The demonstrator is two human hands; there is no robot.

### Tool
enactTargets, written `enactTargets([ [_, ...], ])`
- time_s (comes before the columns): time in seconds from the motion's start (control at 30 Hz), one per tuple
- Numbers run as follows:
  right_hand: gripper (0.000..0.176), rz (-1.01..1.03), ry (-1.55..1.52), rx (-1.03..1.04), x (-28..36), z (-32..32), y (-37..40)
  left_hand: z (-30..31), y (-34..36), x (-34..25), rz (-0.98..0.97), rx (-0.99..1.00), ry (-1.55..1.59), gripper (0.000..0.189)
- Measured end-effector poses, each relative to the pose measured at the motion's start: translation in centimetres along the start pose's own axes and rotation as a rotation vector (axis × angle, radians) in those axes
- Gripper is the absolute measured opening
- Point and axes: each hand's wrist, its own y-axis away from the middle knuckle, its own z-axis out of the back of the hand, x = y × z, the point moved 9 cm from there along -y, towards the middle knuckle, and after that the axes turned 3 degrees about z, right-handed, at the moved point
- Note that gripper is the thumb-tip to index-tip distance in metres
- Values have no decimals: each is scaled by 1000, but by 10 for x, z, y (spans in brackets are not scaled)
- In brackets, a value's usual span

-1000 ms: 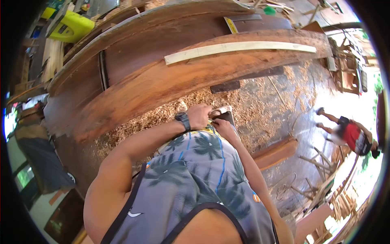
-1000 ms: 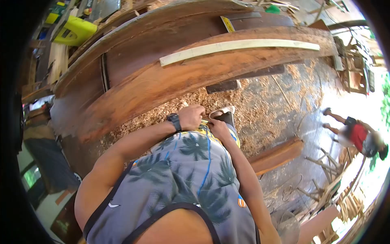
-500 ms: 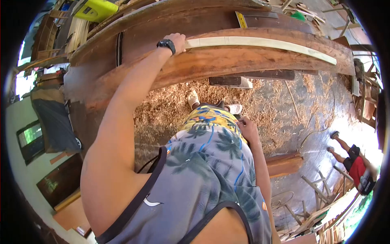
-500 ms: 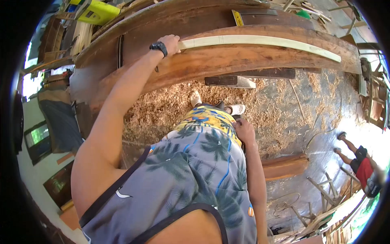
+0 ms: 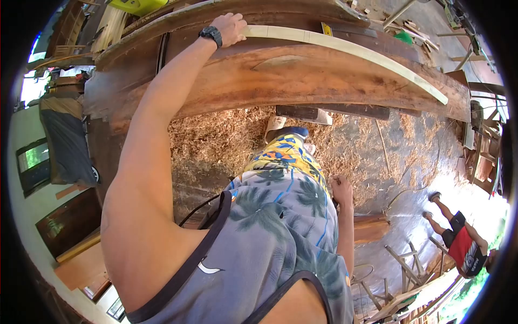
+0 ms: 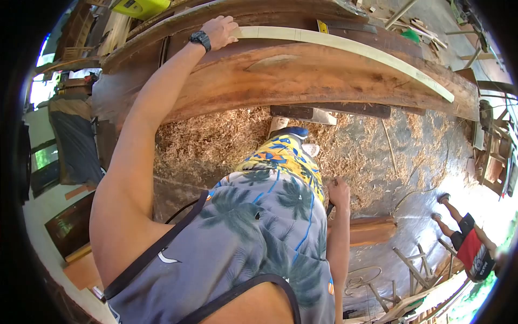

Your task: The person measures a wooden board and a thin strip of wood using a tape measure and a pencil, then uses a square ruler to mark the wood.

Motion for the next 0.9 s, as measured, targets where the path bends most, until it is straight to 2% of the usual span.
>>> enactTargets([
  [0.17,29,-4,-72,-116,-7,-8,-16,-2,-14,13,-39,-17,43,38],
  [0.23,28,-201,-317,-40,-30,-33,-22,-18,-17,19,-55,-7,66,38],
  [0.27,28,-213,-318,-51,-36,-43,-24,-31,-16,23,-49,1,79,39],
  [0.37,24,-440,-553,32,-107,-114,-11,-52,-16,34,-8,80,121,40],
  [0.4,24,-447,-550,26,-120,-127,0,-61,-14,39,6,101,145,39],
  [0.47,36,-257,-262,76,-124,-143,13,-77,-11,51,6,66,185,32],
  [0.5,36,-268,-260,73,-121,-144,21,-83,-11,58,-1,67,194,32],
  [0.57,36,-424,-35,54,-122,-146,39,-97,-12,68,8,100,200,31],
  [0.6,35,-403,24,-37,-96,-129,43,-97,-12,70,21,158,184,32],
  [0.63,35,-412,23,-38,-73,-117,47,-102,-13,71,13,160,189,32],
  [0.7,34,-439,-216,-114,5,-60,41,-119,-16,83,68,184,234,35],
  [0.77,32,-454,-306,-139,36,-38,19,-129,-19,85,68,190,253,37],
  [0.9,21,-52,-262,-290,146,28,-49,-121,-20,85,144,201,314,46],
])
